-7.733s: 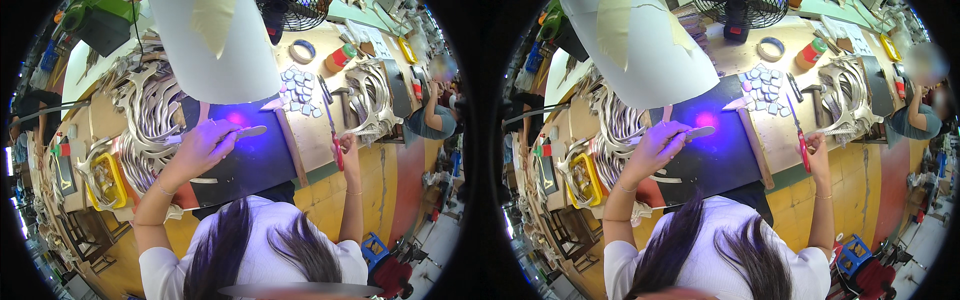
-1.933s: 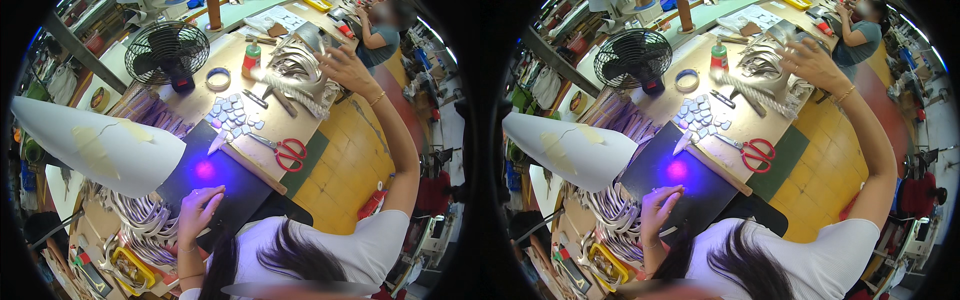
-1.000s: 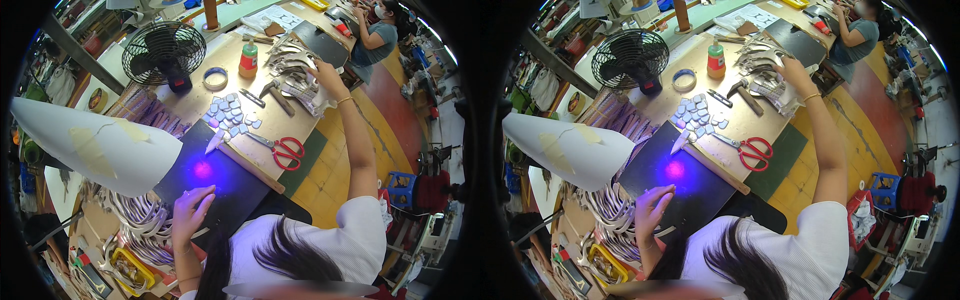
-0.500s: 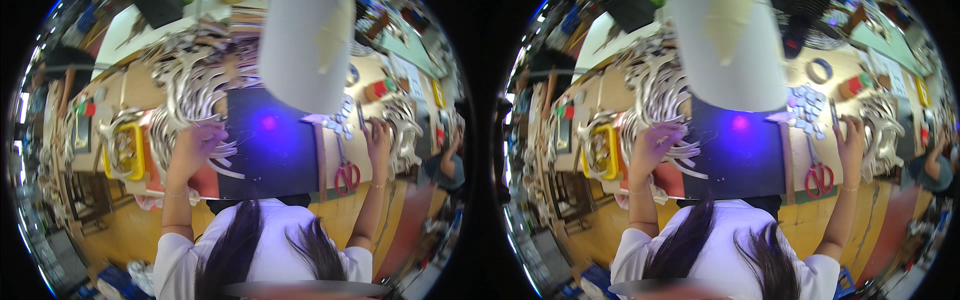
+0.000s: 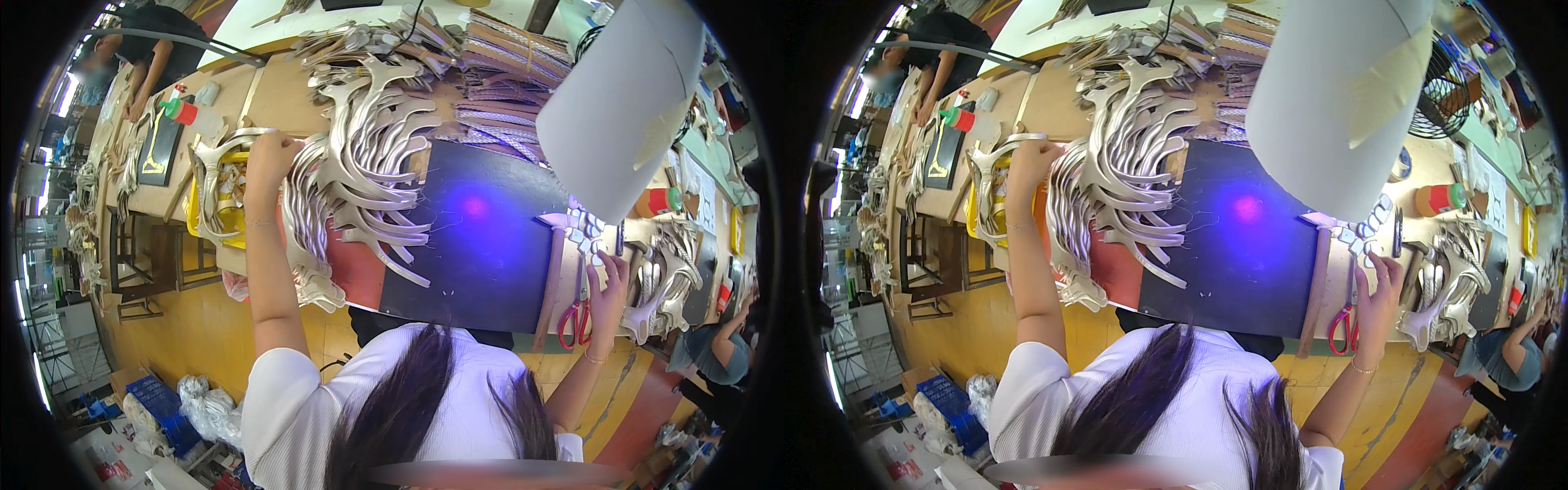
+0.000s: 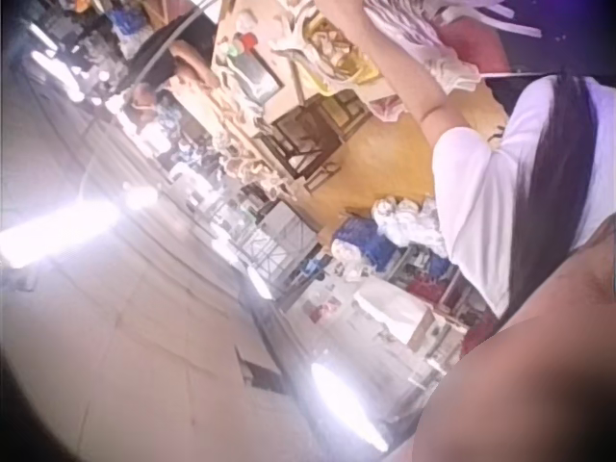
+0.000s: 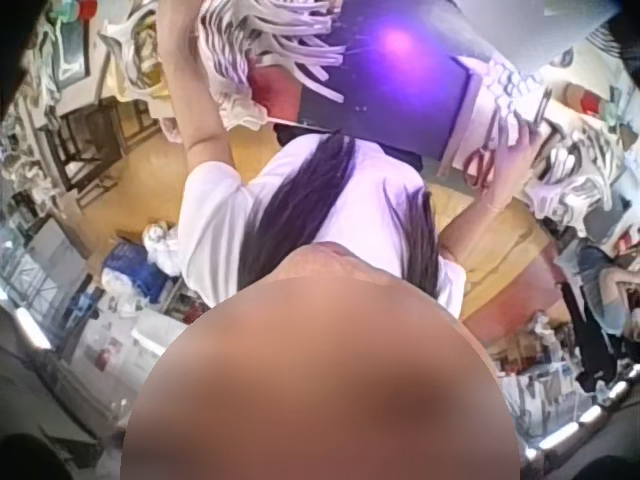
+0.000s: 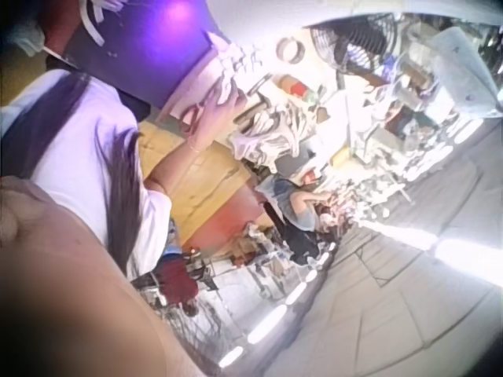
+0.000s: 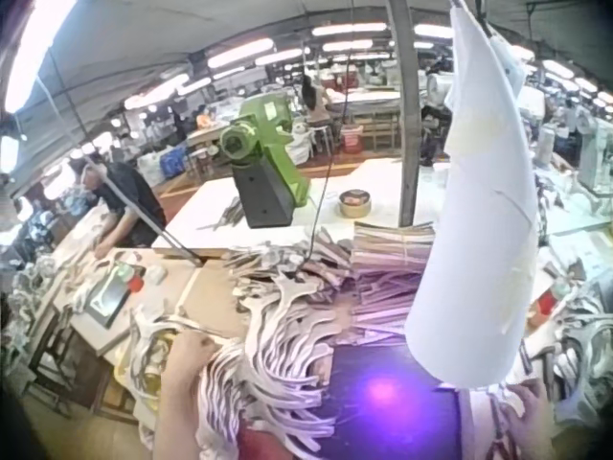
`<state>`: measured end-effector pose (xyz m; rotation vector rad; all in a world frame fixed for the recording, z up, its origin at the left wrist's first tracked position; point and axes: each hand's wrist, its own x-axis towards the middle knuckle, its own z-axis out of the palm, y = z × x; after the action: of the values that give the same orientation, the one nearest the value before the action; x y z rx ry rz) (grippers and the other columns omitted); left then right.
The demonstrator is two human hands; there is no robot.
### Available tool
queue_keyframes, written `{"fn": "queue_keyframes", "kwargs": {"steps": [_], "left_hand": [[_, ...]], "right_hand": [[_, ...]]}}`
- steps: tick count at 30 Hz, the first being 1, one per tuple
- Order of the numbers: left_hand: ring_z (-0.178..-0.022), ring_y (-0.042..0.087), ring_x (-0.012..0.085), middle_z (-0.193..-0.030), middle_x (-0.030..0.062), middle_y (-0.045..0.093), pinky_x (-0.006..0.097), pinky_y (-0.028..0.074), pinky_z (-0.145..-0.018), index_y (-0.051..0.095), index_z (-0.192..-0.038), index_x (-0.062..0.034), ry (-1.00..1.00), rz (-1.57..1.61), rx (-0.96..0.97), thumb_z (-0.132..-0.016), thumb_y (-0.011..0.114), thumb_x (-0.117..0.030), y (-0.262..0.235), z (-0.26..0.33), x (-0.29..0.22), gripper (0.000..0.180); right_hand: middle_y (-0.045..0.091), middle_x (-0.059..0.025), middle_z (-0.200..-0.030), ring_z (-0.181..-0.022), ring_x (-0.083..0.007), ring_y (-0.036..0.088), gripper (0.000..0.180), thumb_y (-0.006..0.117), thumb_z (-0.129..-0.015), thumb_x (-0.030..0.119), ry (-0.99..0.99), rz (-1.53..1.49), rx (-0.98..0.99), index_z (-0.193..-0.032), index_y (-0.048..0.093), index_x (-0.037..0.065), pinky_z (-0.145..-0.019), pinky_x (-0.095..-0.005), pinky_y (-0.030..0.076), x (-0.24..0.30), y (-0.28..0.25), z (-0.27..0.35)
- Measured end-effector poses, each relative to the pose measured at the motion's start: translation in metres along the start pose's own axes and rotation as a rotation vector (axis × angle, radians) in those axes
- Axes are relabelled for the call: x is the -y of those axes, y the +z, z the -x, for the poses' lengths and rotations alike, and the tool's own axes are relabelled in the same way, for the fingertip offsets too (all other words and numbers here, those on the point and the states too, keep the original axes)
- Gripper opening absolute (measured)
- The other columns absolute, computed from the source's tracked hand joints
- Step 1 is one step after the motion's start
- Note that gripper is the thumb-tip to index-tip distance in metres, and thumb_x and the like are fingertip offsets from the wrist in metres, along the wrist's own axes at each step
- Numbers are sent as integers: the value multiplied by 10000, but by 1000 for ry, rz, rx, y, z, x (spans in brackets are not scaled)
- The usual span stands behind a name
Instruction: The person assembles decorative metal parts by cutting a silver braided strip with scissors, placing it on a curved metal piece, and securing it with small white adhesive pads. The person repeatedly measures, cuts, and adheres the strip along the metal frame in a workshop setting.
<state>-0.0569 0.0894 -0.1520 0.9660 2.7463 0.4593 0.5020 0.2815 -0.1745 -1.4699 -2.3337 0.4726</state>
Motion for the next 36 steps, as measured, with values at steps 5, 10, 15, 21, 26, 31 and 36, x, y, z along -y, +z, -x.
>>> {"fn": "queue_keyframes", "kwargs": {"steps": [5,10,15,21,26,31,36], "left_hand": [[-839,700,334,-855,213,711,402,521,-778,716,-1002,38,-81,-60,-10,-784,739,-372,28,5,56,465],[-855,701,310,-908,197,729,390,528,-808,723,-1040,33,67,115,47,-797,725,-333,47,-19,90,439],[-733,618,162,-825,97,692,299,485,-685,685,-1034,40,62,256,-26,-866,721,-190,18,-12,83,287],[-851,560,149,-950,68,628,276,450,-779,655,-1198,22,184,300,-270,-989,589,-178,-40,45,25,298],[-920,573,188,-992,87,627,296,449,-848,660,-1241,-2,427,335,-73,-936,600,-96,-68,88,-43,325],[-893,599,280,-895,122,612,393,488,-803,703,-1196,-82,818,330,411,-867,684,-125,12,102,-136,333],[-975,575,280,-1029,104,602,413,447,-854,648,-1262,-128,1173,-39,324,-842,645,-71,100,109,-177,423]], "right_hand": [[567,-122,-1145,-1071,-286,574,329,677,-910,159,55,-45,20,-1223,656,61,-924,-374,472,1,7,4],[596,-136,-1103,-1051,-304,591,301,703,-888,160,-59,-34,-59,-1162,675,38,-927,-373,474,9,14,-3],[614,-124,-1065,-1020,-292,583,295,723,-858,172,34,-53,-86,-1127,700,53,-905,-388,480,8,7,-2],[636,-116,-995,-966,-280,609,257,713,-868,182,105,-4,-102,-1090,718,52,-863,-379,498,-1,9,-18],[641,-93,-931,-933,-282,626,202,707,-861,155,-148,-162,-134,-1041,723,64,-825,-382,511,22,36,-69],[669,-118,-1029,-972,-321,633,228,661,-876,246,-203,-312,34,-1012,715,70,-840,-398,515,70,87,-139],[686,-141,-1003,-930,-326,655,266,649,-881,253,-213,-273,146,-1057,698,61,-820,-408,525,77,123,-183]]}}
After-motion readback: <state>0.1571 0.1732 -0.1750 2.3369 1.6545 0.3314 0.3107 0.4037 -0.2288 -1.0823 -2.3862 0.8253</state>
